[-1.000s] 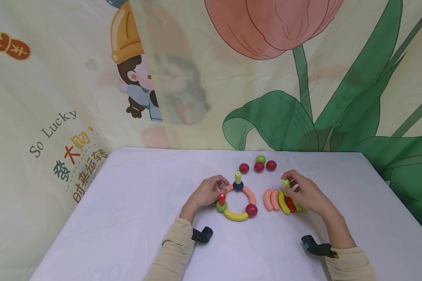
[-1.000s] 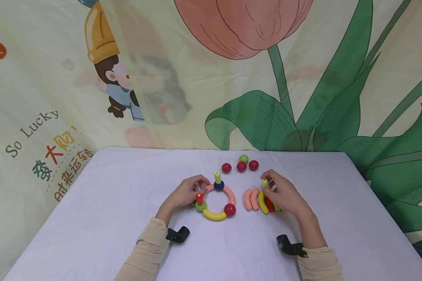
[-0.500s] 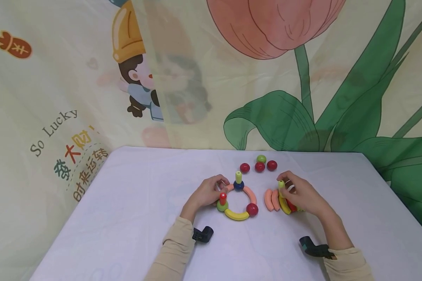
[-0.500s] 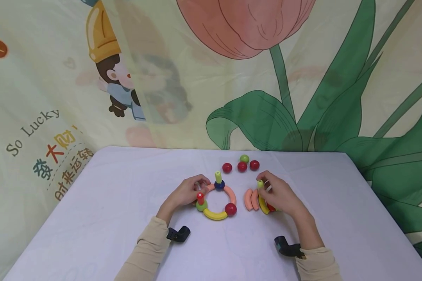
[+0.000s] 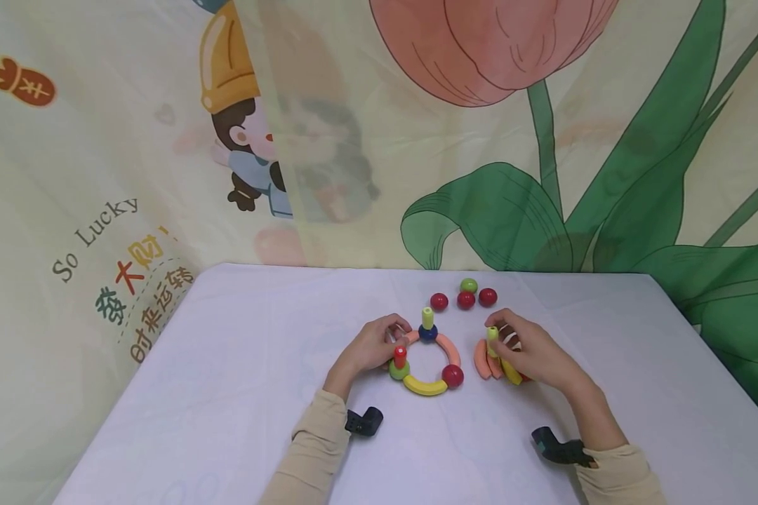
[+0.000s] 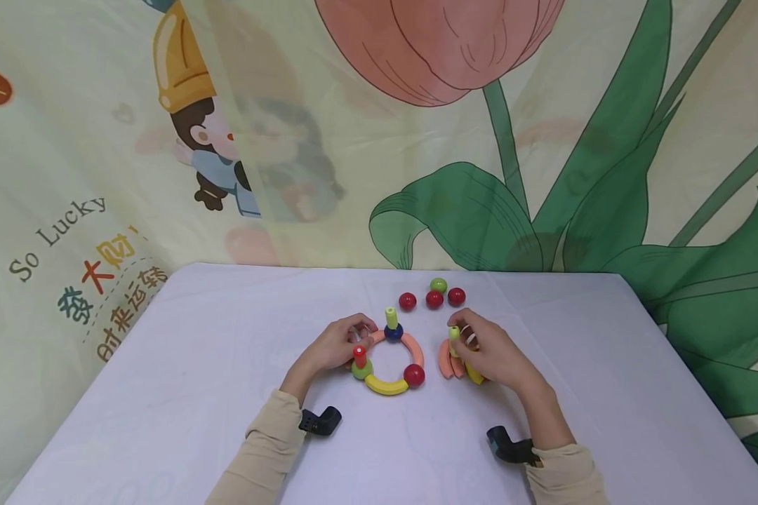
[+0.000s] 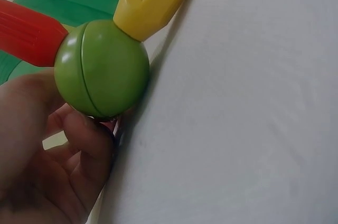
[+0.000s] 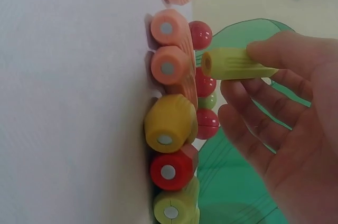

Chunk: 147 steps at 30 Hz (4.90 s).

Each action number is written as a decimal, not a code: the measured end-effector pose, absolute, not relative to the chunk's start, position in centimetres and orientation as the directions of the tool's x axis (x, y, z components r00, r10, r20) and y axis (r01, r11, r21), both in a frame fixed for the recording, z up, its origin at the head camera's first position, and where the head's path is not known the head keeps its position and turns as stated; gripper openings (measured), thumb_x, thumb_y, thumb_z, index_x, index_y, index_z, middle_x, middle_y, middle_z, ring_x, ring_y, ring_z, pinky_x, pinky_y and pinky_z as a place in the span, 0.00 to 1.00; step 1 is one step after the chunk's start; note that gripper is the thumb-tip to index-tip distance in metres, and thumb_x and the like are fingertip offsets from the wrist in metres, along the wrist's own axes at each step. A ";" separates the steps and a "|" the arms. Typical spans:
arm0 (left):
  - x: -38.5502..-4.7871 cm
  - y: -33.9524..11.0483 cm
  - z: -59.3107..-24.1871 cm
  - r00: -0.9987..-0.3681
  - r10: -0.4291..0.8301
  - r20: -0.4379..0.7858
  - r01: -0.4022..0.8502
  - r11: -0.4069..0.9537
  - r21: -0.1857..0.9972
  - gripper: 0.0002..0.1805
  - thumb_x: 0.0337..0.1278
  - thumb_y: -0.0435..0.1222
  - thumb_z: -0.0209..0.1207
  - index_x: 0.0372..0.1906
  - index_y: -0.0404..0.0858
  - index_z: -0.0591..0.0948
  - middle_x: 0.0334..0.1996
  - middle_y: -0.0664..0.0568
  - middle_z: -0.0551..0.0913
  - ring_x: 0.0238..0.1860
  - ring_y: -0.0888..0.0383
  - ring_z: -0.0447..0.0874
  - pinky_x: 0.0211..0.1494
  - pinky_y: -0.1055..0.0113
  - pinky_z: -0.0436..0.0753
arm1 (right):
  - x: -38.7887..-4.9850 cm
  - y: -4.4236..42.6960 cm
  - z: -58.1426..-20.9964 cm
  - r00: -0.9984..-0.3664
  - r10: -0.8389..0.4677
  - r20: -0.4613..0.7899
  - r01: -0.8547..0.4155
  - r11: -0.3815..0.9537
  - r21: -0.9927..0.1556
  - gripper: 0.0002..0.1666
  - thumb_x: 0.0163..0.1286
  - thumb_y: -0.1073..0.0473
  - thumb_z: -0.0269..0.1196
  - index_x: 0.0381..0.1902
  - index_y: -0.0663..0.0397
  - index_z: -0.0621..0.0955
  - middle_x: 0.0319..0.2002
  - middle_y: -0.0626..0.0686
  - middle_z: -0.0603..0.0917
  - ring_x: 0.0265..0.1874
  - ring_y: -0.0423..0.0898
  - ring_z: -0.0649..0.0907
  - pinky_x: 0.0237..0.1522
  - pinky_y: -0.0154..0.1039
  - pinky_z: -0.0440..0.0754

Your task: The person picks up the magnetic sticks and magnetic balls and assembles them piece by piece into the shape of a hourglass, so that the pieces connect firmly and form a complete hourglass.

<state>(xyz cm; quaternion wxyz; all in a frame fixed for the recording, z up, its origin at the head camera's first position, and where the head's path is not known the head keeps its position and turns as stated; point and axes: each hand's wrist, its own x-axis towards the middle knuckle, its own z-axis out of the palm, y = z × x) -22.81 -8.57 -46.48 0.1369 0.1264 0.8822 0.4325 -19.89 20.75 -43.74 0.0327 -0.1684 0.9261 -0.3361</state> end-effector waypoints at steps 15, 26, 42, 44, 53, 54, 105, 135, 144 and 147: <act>-22.8 -8.7 -46.6 -0.929 0.348 -0.125 0.114 0.590 0.799 0.11 0.60 0.38 0.59 0.48 0.48 0.77 0.35 0.53 0.77 0.21 0.59 0.72 0.22 0.70 0.75 | -19.4 19.4 -43.2 -0.925 -0.380 0.015 -0.294 0.690 -0.662 0.19 0.63 0.62 0.62 0.52 0.54 0.72 0.39 0.49 0.79 0.39 0.46 0.79 0.40 0.34 0.81; -22.9 -8.7 -46.6 -0.928 0.350 -0.130 0.111 0.591 0.799 0.12 0.60 0.38 0.59 0.48 0.47 0.77 0.35 0.53 0.77 0.20 0.59 0.73 0.22 0.70 0.75 | -18.9 18.5 -42.7 -0.908 -0.419 0.022 -0.324 0.666 -0.672 0.19 0.62 0.62 0.63 0.51 0.53 0.73 0.41 0.48 0.79 0.40 0.45 0.79 0.39 0.33 0.81; -22.8 -8.7 -46.5 -0.927 0.350 -0.134 0.107 0.589 0.801 0.12 0.60 0.37 0.58 0.49 0.47 0.77 0.35 0.53 0.77 0.22 0.59 0.72 0.22 0.70 0.74 | -18.3 17.5 -42.1 -0.875 -0.481 0.060 -0.381 0.607 -0.697 0.18 0.61 0.64 0.63 0.49 0.53 0.74 0.41 0.46 0.79 0.42 0.43 0.80 0.43 0.35 0.82; -22.8 -8.7 -46.5 -0.928 0.348 -0.134 0.105 0.589 0.801 0.12 0.60 0.37 0.58 0.48 0.47 0.77 0.35 0.53 0.78 0.23 0.59 0.72 0.22 0.70 0.74 | -18.3 17.4 -42.1 -0.868 -0.491 0.076 -0.398 0.595 -0.698 0.17 0.61 0.64 0.64 0.48 0.53 0.74 0.41 0.46 0.79 0.41 0.43 0.80 0.43 0.36 0.82; -22.7 -8.7 -46.5 -0.929 0.347 -0.128 0.108 0.586 0.803 0.12 0.61 0.37 0.58 0.49 0.47 0.77 0.36 0.53 0.78 0.23 0.59 0.72 0.22 0.70 0.73 | -18.0 16.9 -41.8 -0.851 -0.518 0.088 -0.427 0.584 -0.690 0.16 0.61 0.63 0.64 0.47 0.51 0.75 0.40 0.42 0.79 0.39 0.40 0.80 0.44 0.33 0.81; -22.7 -8.7 -46.5 -0.929 0.347 -0.129 0.108 0.586 0.803 0.12 0.61 0.37 0.58 0.49 0.47 0.77 0.36 0.53 0.78 0.23 0.59 0.72 0.22 0.70 0.73 | -17.9 16.8 -41.8 -0.850 -0.519 0.089 -0.429 0.584 -0.689 0.16 0.61 0.63 0.64 0.47 0.51 0.75 0.40 0.42 0.79 0.39 0.39 0.80 0.44 0.33 0.81; -23.4 -8.4 -46.8 -0.930 0.354 -0.095 0.126 0.551 0.825 0.12 0.59 0.38 0.58 0.48 0.45 0.78 0.35 0.53 0.78 0.18 0.61 0.69 0.20 0.71 0.69 | -18.9 17.8 -42.3 -0.845 -0.534 0.020 -0.379 0.572 -0.727 0.18 0.61 0.65 0.63 0.49 0.48 0.74 0.42 0.43 0.80 0.43 0.43 0.80 0.44 0.32 0.80; -23.4 -9.0 -47.4 -0.928 0.362 -0.092 0.121 0.525 0.842 0.11 0.58 0.39 0.59 0.47 0.47 0.79 0.35 0.53 0.79 0.14 0.59 0.68 0.17 0.70 0.68 | -23.7 21.0 -42.6 -0.937 -0.317 0.147 -0.340 0.729 -0.594 0.15 0.66 0.64 0.59 0.51 0.58 0.74 0.47 0.57 0.80 0.45 0.50 0.78 0.45 0.39 0.79; -23.3 -9.0 -47.1 -0.926 0.361 -0.106 0.105 0.518 0.849 0.11 0.58 0.38 0.59 0.47 0.47 0.79 0.35 0.53 0.79 0.15 0.59 0.67 0.17 0.70 0.68 | -26.1 20.8 -41.7 -0.920 -0.355 0.167 -0.390 0.780 -0.489 0.14 0.64 0.66 0.60 0.48 0.61 0.76 0.42 0.56 0.80 0.42 0.52 0.79 0.44 0.50 0.81; -23.4 -9.0 -47.0 -0.928 0.363 -0.089 0.123 0.524 0.843 0.11 0.58 0.38 0.59 0.46 0.47 0.79 0.35 0.54 0.78 0.15 0.60 0.67 0.18 0.70 0.68 | -26.9 20.6 -41.3 -0.921 -0.358 0.152 -0.388 0.811 -0.439 0.14 0.64 0.66 0.60 0.48 0.60 0.76 0.44 0.58 0.79 0.44 0.54 0.78 0.46 0.51 0.80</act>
